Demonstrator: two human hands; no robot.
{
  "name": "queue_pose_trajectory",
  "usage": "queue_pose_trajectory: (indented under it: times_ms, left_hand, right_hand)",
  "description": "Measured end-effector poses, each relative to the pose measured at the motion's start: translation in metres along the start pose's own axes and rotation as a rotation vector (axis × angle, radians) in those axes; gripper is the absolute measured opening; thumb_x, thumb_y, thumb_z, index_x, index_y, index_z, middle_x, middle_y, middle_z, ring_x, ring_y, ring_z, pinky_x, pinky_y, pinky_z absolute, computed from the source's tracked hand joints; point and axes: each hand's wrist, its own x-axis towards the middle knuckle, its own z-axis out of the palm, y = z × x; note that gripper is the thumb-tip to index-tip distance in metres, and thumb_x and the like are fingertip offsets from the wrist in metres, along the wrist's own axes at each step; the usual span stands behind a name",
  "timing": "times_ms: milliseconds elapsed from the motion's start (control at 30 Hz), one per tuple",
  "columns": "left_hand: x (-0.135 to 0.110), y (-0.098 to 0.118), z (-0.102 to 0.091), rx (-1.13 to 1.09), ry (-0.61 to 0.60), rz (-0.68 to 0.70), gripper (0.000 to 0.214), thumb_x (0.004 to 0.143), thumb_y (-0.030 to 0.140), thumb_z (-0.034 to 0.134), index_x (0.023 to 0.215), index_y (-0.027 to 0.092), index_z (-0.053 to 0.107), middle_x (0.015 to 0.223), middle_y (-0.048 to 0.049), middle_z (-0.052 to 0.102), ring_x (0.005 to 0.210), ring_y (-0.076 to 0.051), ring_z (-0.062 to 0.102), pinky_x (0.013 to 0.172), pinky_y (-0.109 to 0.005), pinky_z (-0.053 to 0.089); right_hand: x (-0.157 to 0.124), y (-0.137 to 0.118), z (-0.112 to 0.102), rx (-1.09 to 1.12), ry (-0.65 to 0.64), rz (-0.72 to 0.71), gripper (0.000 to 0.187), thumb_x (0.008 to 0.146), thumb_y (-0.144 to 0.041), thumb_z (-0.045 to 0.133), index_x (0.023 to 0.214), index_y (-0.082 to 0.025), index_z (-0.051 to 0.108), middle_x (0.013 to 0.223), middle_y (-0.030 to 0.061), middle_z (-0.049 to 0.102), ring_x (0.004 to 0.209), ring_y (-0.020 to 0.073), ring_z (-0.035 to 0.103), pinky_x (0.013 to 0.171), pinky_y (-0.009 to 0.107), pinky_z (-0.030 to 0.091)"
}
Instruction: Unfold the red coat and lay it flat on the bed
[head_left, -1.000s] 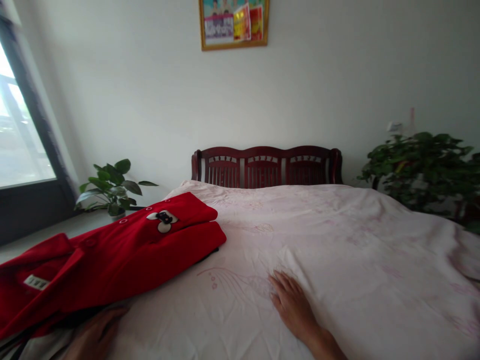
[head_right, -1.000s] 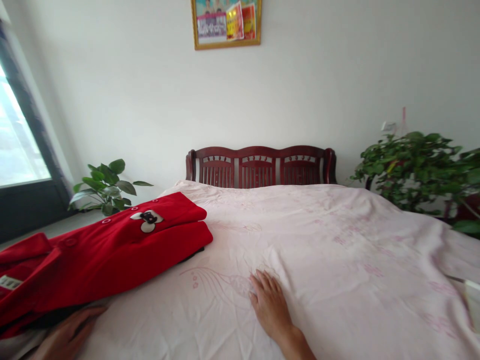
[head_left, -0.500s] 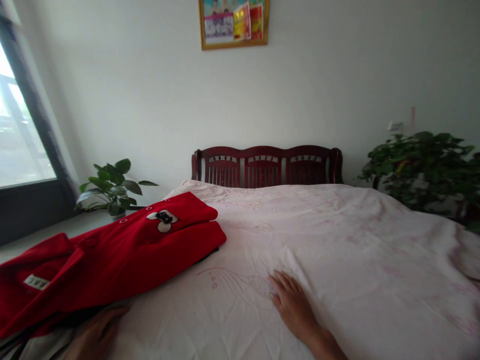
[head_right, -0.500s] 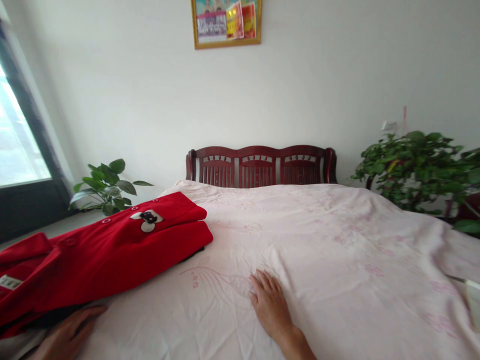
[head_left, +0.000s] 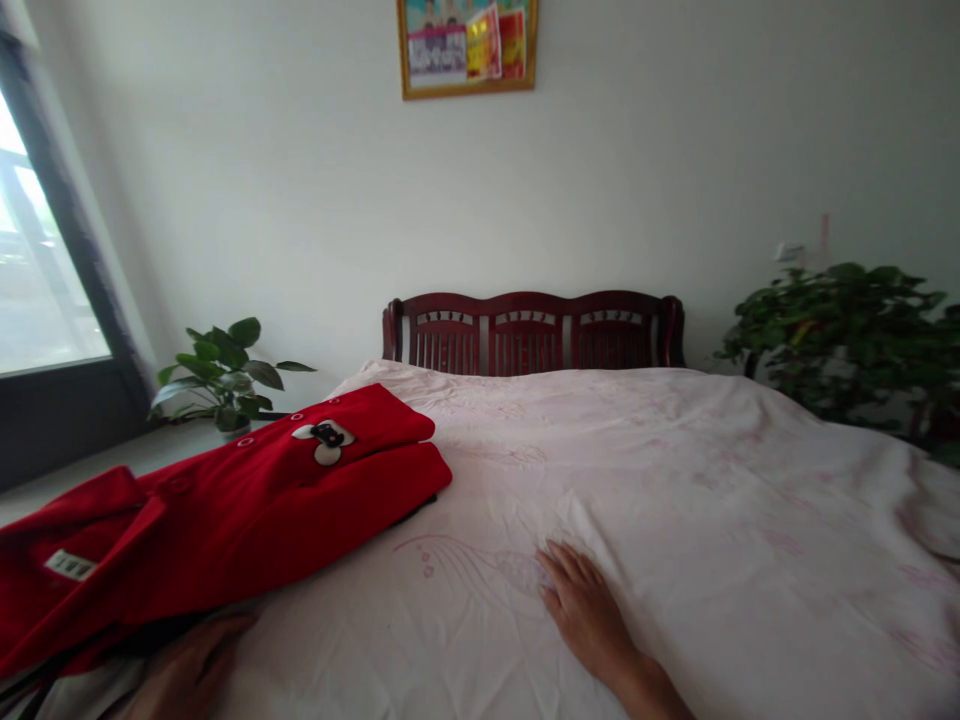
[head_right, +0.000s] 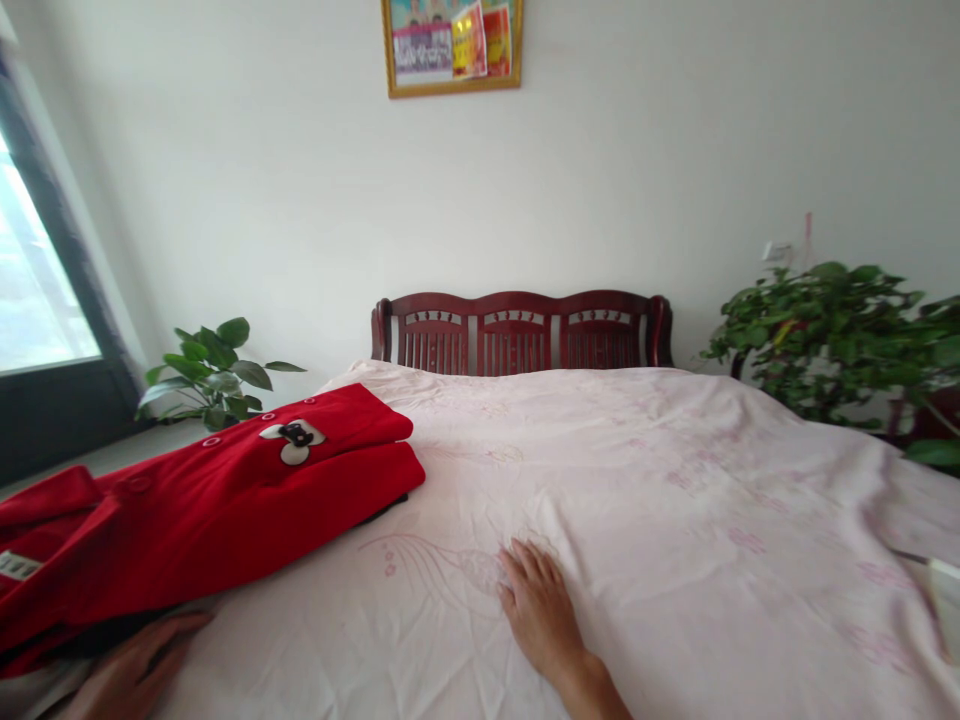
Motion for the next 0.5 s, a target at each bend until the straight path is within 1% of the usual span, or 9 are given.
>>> queue_pose_trajectory:
  times_ms: [200, 500]
  left_hand:
    - [-0.0010, 0.0004, -0.0003, 0.007, -0.001, 0.011, 0.036, 0.080, 0.042, 0.050, 0.101, 0.030, 0.076, 0.112, -0.0008, 0.075, 0.109, -0.027, 0.069, 0.100, -0.040, 0.054]
    - [0.0000, -0.0038, 0.0013, 0.012, 0.004, 0.017, 0.035, 0.079, 0.042, 0.050, 0.100, 0.030, 0.076, 0.111, -0.0006, 0.076, 0.108, -0.026, 0.069, 0.099, -0.038, 0.054]
  right_hand:
    - [0.0005, -0.0005, -0.0004, -0.007, -0.032, 0.009, 0.049, 0.092, -0.027, 0.044, 0.139, -0.020, 0.056, 0.149, 0.0086, 0.049, 0.140, 0.0267, 0.041, 0.117, 0.048, 0.031]
    - [-0.0005, 0.0017, 0.0014, -0.002, 0.000, -0.001, 0.049, 0.091, -0.026, 0.045, 0.139, -0.021, 0.056, 0.147, 0.0089, 0.051, 0.139, 0.0269, 0.042, 0.116, 0.049, 0.033]
